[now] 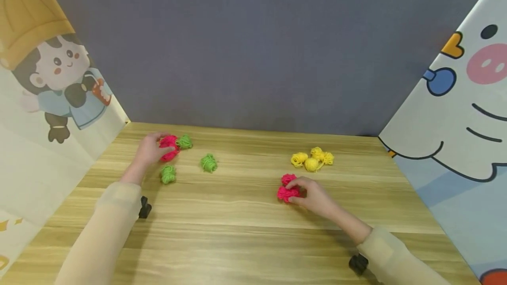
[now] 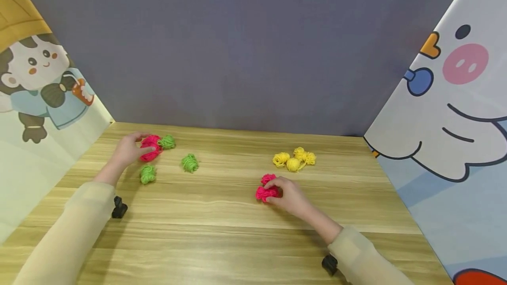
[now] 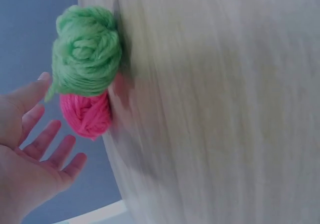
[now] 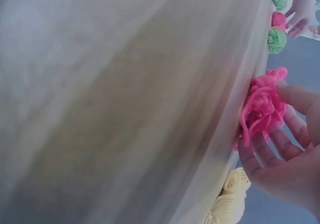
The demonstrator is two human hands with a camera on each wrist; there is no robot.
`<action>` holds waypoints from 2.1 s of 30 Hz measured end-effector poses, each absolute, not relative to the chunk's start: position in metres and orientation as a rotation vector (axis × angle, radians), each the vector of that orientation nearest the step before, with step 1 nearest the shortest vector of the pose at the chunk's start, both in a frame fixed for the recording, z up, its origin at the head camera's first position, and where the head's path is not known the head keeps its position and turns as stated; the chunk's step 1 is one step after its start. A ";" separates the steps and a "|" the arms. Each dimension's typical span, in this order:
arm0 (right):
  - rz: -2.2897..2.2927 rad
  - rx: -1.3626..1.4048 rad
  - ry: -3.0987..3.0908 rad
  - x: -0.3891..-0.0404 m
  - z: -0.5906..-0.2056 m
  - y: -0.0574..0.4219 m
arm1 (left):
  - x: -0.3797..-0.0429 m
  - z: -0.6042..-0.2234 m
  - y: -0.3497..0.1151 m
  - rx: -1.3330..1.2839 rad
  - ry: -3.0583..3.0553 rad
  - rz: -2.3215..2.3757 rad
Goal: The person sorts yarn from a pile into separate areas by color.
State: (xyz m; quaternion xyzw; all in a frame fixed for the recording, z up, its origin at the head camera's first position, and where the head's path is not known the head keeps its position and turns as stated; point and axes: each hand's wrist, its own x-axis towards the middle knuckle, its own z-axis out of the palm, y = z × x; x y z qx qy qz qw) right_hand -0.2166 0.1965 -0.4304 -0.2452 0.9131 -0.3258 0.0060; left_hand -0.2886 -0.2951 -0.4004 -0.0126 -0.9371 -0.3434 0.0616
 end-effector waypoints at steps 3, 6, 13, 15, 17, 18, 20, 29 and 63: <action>-0.988 -0.767 2.866 -0.219 -0.433 0.196 | -0.292 -0.402 -0.295 -0.002 -2.867 -1.042; -0.986 -0.778 2.863 -0.221 -0.434 0.196 | -0.295 -0.404 -0.296 0.043 -2.897 -1.073; -0.980 -0.777 2.854 -0.222 -0.435 0.196 | -0.298 -0.410 -0.299 0.048 -2.927 -1.027; -0.981 -0.781 2.843 -0.222 -0.435 0.196 | -0.298 -0.412 -0.300 0.036 -2.922 -1.014; -0.984 -0.780 2.833 -0.222 -0.435 0.195 | -0.298 -0.414 -0.302 0.029 -2.915 -1.002; -0.981 -0.783 2.833 -0.222 -0.435 0.195 | -0.298 -0.415 -0.303 0.032 -2.913 -0.996; -0.976 -0.797 2.835 -0.222 -0.436 0.195 | -0.298 -0.416 -0.305 0.039 -2.909 -0.985; -0.938 -0.803 2.851 -0.223 -0.436 0.194 | -0.296 -0.419 -0.308 0.104 -2.879 -1.041; -0.960 -0.759 2.838 -0.226 -0.439 0.193 | -0.276 -0.381 -0.293 0.202 -2.758 -1.046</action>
